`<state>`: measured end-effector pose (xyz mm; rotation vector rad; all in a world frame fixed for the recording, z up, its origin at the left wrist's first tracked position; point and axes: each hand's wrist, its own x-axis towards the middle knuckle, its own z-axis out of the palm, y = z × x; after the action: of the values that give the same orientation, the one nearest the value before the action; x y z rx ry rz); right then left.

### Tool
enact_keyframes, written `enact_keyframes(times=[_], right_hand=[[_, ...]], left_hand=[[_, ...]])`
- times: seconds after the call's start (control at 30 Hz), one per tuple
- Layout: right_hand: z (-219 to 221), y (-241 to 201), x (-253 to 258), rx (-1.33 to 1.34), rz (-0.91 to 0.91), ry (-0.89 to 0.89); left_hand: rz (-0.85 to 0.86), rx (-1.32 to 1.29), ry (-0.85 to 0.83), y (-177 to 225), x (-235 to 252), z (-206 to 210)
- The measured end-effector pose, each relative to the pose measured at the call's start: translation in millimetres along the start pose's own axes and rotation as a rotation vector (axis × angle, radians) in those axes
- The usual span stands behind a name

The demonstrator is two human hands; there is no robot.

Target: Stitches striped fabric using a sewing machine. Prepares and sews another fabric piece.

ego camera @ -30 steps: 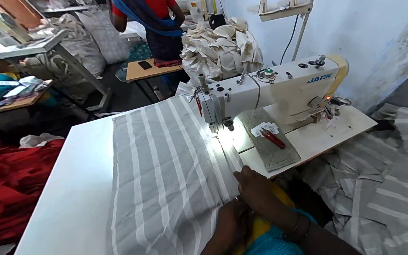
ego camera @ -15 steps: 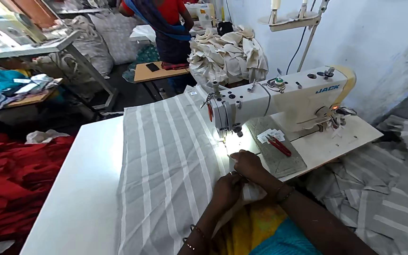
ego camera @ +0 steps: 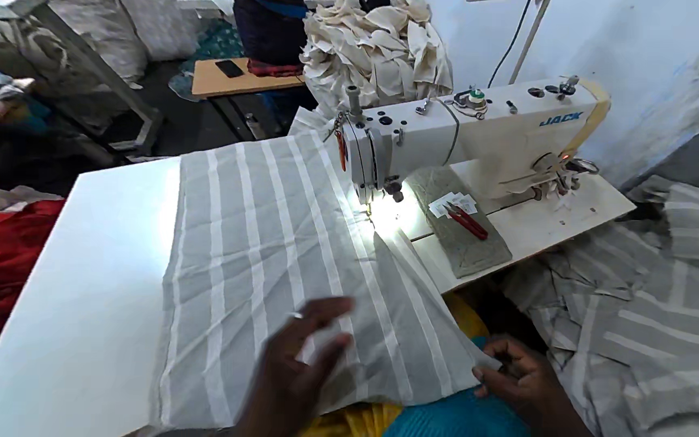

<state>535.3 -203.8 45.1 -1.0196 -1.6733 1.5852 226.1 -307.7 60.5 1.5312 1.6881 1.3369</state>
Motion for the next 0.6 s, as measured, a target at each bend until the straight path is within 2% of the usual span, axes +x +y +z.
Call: enact_keyframes(times=[0.07,0.1,0.13,0.17,0.2,0.23,0.3,0.33,0.37,0.4,0.5,0.6], right_hand=[[2.7,-15.0,2.6,0.128,-0.112,0.119],[1.8,-21.7,5.6,0.161,-0.15,0.155],[0.6,-27.7,8.2,0.183,-0.178,0.183],[-0.3,-32.1,10.1,0.192,-0.194,0.203],[-0.9,-35.1,11.5,0.187,-0.199,0.222],[-1.8,-36.0,12.3,0.178,-0.203,0.235],[-3.8,-32.1,11.9,0.134,-0.255,0.258],[-4.1,-27.7,10.8,0.059,-0.312,0.286],[-4.2,-21.0,9.1,-0.061,-0.394,0.322],[-4.3,-12.1,7.7,-0.203,-0.5,0.361],[-1.5,7.7,2.1,-0.662,-0.806,0.473],[-0.5,13.4,-4.2,-0.859,-0.925,0.446]], left_hand=[[0.155,-0.372,-0.41,44.8,5.6,48.3],[0.178,-0.488,-0.618,57.1,5.9,74.0],[0.149,-0.559,-0.766,60.8,3.4,99.5],[0.063,-0.636,-0.824,58.0,-1.2,122.4],[-0.082,-0.764,-0.789,51.9,-6.8,140.8],[-0.237,-0.934,-0.65,44.9,-12.3,155.8],[-0.498,-1.274,-0.205,37.7,-13.4,170.1],[-0.548,-1.35,-0.007,38.5,-10.9,170.2],[-0.547,-1.37,0.071,39.3,-11.7,167.0],[-0.532,-1.379,0.052,39.4,-15.9,162.5],[-0.534,-1.438,-0.152,36.6,-30.2,149.7],[-0.543,-1.444,-0.274,27.9,-38.4,140.5]])
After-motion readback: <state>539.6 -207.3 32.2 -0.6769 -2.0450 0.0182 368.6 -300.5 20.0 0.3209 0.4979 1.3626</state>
